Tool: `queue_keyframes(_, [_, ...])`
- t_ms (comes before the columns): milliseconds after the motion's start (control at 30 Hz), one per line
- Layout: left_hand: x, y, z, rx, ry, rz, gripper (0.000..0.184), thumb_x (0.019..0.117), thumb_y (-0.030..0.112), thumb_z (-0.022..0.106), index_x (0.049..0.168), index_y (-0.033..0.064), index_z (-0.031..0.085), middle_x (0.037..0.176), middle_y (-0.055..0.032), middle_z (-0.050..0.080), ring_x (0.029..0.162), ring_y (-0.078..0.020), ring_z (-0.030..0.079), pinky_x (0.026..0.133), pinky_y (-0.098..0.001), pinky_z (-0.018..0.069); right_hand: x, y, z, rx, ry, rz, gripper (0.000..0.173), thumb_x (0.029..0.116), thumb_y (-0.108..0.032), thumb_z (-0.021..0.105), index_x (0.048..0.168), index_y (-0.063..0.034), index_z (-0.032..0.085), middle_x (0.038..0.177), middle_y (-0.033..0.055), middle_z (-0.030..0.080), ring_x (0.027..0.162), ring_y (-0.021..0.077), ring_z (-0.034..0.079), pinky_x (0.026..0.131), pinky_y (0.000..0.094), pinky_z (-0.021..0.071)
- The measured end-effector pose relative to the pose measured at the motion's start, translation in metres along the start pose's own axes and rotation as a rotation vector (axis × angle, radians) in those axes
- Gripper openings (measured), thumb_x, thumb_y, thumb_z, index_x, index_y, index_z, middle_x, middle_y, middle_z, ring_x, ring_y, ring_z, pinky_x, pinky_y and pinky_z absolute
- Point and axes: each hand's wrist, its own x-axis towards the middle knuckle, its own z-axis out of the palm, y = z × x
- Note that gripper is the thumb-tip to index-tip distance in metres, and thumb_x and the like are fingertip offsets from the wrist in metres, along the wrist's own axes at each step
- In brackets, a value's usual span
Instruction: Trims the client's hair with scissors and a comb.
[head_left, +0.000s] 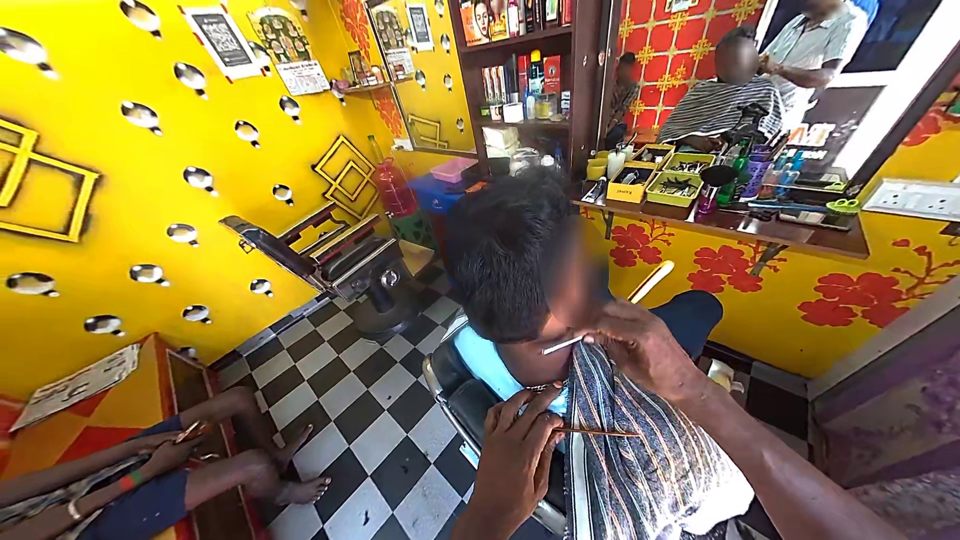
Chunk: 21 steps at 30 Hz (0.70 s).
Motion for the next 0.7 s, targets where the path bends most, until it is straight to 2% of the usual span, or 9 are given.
queue_keyframes(67, [0.0, 0.0, -0.001, -0.003, 0.001, 0.003, 0.021, 0.1058, 0.031, 0.052, 0.109, 0.0242, 0.071, 0.151, 0.0125, 0.055, 0.137, -0.0143, 0.052, 0.105, -0.0417, 0.0443, 0.005, 0.002, -0.003, -0.018, 0.086, 0.028, 0.018, 0.1002, -0.019, 0.061, 0.108, -0.0196, 0.077, 0.107, -0.0034, 0.07, 0.104, 0.0126, 0.065, 0.09, 0.0357, 0.0561])
queue_keyframes(167, [0.0, 0.0, -0.001, -0.001, -0.001, 0.009, 0.02, 0.1057, 0.031, 0.052, 0.109, 0.0242, 0.071, 0.152, 0.013, 0.054, 0.136, -0.0137, 0.052, 0.105, -0.0413, 0.044, -0.002, 0.006, 0.003, -0.079, -0.01, -0.046, 0.021, 0.1, -0.013, 0.058, 0.106, -0.0201, 0.076, 0.106, -0.0026, 0.07, 0.105, 0.0144, 0.066, 0.09, 0.0379, 0.0553])
queue_keyframes(233, [0.0, 0.0, -0.001, 0.001, 0.002, 0.005, 0.02, 0.1057, 0.032, 0.052, 0.109, 0.0246, 0.071, 0.152, 0.0132, 0.054, 0.136, -0.0133, 0.052, 0.105, -0.0409, 0.044, -0.007, 0.005, 0.007, -0.07, -0.027, -0.086, 0.021, 0.0987, -0.013, 0.059, 0.104, -0.0204, 0.078, 0.102, -0.004, 0.07, 0.104, 0.0131, 0.065, 0.092, 0.0359, 0.0552])
queue_keyframes(367, [-0.002, 0.0, -0.001, -0.004, -0.003, 0.001, 0.02, 0.1061, 0.032, 0.052, 0.108, 0.0245, 0.071, 0.153, 0.0132, 0.053, 0.137, -0.0138, 0.051, 0.106, -0.0409, 0.0433, -0.005, 0.0, 0.01, -0.034, 0.146, -0.029, 0.023, 0.0988, -0.012, 0.059, 0.109, -0.0216, 0.077, 0.109, -0.0036, 0.071, 0.105, 0.0141, 0.065, 0.089, 0.0368, 0.0536])
queue_keyframes(433, [-0.002, 0.001, -0.002, -0.006, -0.007, -0.002, 0.021, 0.1063, 0.032, 0.052, 0.109, 0.024, 0.071, 0.153, 0.0126, 0.053, 0.138, -0.0137, 0.051, 0.107, -0.0406, 0.0435, -0.007, -0.002, 0.013, -0.092, 0.09, -0.065, 0.021, 0.0976, -0.01, 0.059, 0.105, -0.0202, 0.076, 0.106, -0.0029, 0.071, 0.105, 0.0161, 0.065, 0.089, 0.0387, 0.0548])
queue_keyframes(500, [-0.002, 0.0, -0.002, -0.005, -0.01, 0.006, 0.021, 0.1064, 0.032, 0.051, 0.109, 0.0238, 0.07, 0.153, 0.0121, 0.052, 0.138, -0.0139, 0.051, 0.106, -0.0408, 0.0438, -0.009, -0.006, 0.014, -0.15, 0.049, -0.096, 0.022, 0.0971, -0.011, 0.059, 0.105, -0.0217, 0.077, 0.103, -0.0046, 0.07, 0.101, 0.0144, 0.066, 0.086, 0.0362, 0.0546])
queue_keyframes(633, [-0.001, 0.001, -0.003, -0.005, -0.019, -0.001, 0.02, 0.1062, 0.031, 0.052, 0.109, 0.0237, 0.071, 0.153, 0.0116, 0.053, 0.136, -0.0143, 0.052, 0.105, -0.041, 0.0447, -0.003, -0.013, 0.008, -0.172, 0.102, -0.073, 0.026, 0.0974, -0.008, 0.057, 0.109, -0.0201, 0.076, 0.11, -0.0014, 0.071, 0.108, 0.0188, 0.065, 0.087, 0.0394, 0.0537])
queue_keyframes(700, [-0.002, 0.001, -0.003, -0.004, -0.019, -0.003, 0.02, 0.1063, 0.031, 0.052, 0.109, 0.0236, 0.07, 0.153, 0.0118, 0.053, 0.136, -0.0141, 0.052, 0.105, -0.0411, 0.0443, -0.003, -0.017, 0.007, -0.239, 0.05, -0.089, 0.023, 0.0969, -0.009, 0.059, 0.108, -0.0208, 0.076, 0.105, -0.0024, 0.07, 0.102, 0.0173, 0.065, 0.085, 0.038, 0.0543])
